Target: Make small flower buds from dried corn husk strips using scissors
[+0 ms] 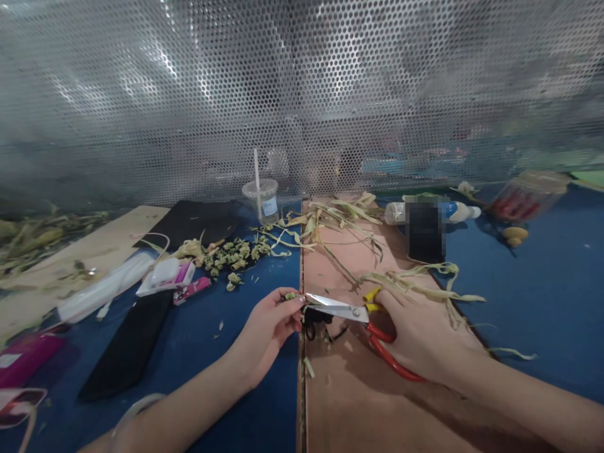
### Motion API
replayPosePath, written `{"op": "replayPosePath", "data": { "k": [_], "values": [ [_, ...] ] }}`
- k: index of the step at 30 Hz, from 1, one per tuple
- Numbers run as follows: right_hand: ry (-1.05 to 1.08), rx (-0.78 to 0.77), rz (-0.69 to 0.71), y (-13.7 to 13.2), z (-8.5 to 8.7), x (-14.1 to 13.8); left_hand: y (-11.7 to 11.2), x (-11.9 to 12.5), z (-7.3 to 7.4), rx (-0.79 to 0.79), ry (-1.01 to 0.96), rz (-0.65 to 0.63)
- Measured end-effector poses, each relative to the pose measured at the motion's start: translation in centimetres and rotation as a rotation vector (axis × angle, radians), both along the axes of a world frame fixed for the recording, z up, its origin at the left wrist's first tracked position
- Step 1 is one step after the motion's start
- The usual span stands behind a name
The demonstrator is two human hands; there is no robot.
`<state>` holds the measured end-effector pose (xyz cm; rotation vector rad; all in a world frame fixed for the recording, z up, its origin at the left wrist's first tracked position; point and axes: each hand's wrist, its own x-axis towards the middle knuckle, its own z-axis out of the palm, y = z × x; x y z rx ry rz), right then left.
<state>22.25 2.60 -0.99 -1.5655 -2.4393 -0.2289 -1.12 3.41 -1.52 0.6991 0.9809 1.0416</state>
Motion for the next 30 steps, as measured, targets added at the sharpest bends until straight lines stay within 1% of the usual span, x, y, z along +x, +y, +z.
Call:
{"op": "replayPosePath", "data": {
  "k": [7, 12, 19, 24, 30],
  "values": [
    [0.018, -0.01, 0.017, -0.17, 0.21, 0.14, 0.01, 0.03, -0.04, 0.007, 0.009, -0.002],
    [0.041, 0.006, 0.017, -0.3, 0.07, 0.1, 0.04, 0.2, 0.12, -0.014, 0.022, 0.027],
    [0.053, -0.015, 0.014, -0.46, -0.17, -0.23, -0.07, 0.14, -0.11, 0.023, 0.015, 0.011],
    [0.048, 0.017, 0.025, -0.74, 0.11, -0.16, -0.27, 0.29, 0.15, 0.02, 0.026, 0.011],
    [0.077, 0.052, 0.044, -0.37, -0.22, 0.09, -0.26, 0.41, 0.27, 0.027, 0.057, 0.018]
  ]
}}
